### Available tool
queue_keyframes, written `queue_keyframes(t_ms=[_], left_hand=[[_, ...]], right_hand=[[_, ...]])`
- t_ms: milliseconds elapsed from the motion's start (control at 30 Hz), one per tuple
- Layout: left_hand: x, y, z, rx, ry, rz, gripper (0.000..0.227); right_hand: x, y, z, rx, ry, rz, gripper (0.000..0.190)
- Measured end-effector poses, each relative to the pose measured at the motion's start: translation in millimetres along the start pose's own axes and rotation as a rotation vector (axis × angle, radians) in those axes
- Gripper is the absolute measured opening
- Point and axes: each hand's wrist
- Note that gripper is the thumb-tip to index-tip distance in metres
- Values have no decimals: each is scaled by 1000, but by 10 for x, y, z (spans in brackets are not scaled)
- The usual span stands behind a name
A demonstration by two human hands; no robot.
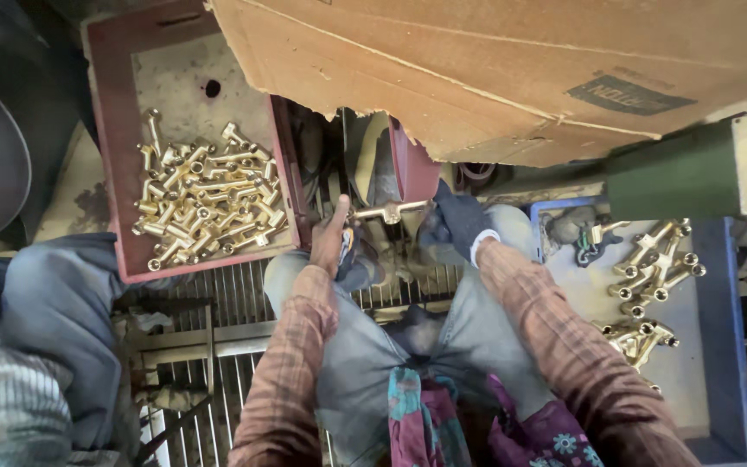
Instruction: The person sits on the floor and repeatedly presses small brass-colored metal parts against a rotating grinding wheel to smooth their surfaces. They handle the parts one at a time, rotating them to treat different sides, and place the finished pieces into a blue tray.
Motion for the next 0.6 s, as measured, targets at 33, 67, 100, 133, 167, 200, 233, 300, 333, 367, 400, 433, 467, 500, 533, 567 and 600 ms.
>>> queue_keyframes(t_ms=[33,67,100,133,167,200,233,300,333,367,400,433,467,500,533,567,600], left_hand=[[44,107,-1,-19,22,-20,60],[88,240,2,-40,130,-27,56],[129,378,10,-62,238,-35,51],[159,507,26,-79,348,-48,47],[207,571,54,-106,367,23,43],[249,627,71,-131,384,90,40],[283,669,87,-155,400,157,36],[362,673,113,-221,328,267,33],[406,634,120,-256,291,327,31],[433,584,136,-261,279,401,30],[434,535,154,-264,265,473,29],[423,479,167,-268,252,545,29],[398,425,175,-238,251,521,28],[366,366,181,-209,250,498,27],[321,324,170,-176,248,470,27],[274,278,174,-157,267,423,27],[236,228,193,-137,286,377,27]], right_hand=[[18,81,-44,-38,-42,-48,54],[66,190,-99,-78,-85,-92,46],[106,282,-151,-118,-127,-136,39],[163,372,-196,-120,-72,-273,32],[219,445,-239,-123,-16,-409,30],[271,501,-262,-131,39,-542,32],[301,522,-269,-67,102,-653,34],[309,521,-279,70,228,-880,37],[283,499,-278,52,209,-830,38],[250,474,-270,35,191,-780,40],[226,456,-255,16,172,-729,42],[200,434,-236,13,176,-706,41],[179,417,-216,11,180,-681,40],[157,394,-202,8,184,-656,40],[148,381,-179,25,204,-648,39],[140,368,-164,42,223,-641,39],[125,348,-153,60,242,-635,39]])
Point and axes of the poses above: each hand's wrist, its own y-axis away from the middle knuckle, its own z-axis out of the palm, x = y × z, and after that the axes turned 14 degrees about y, right-handed
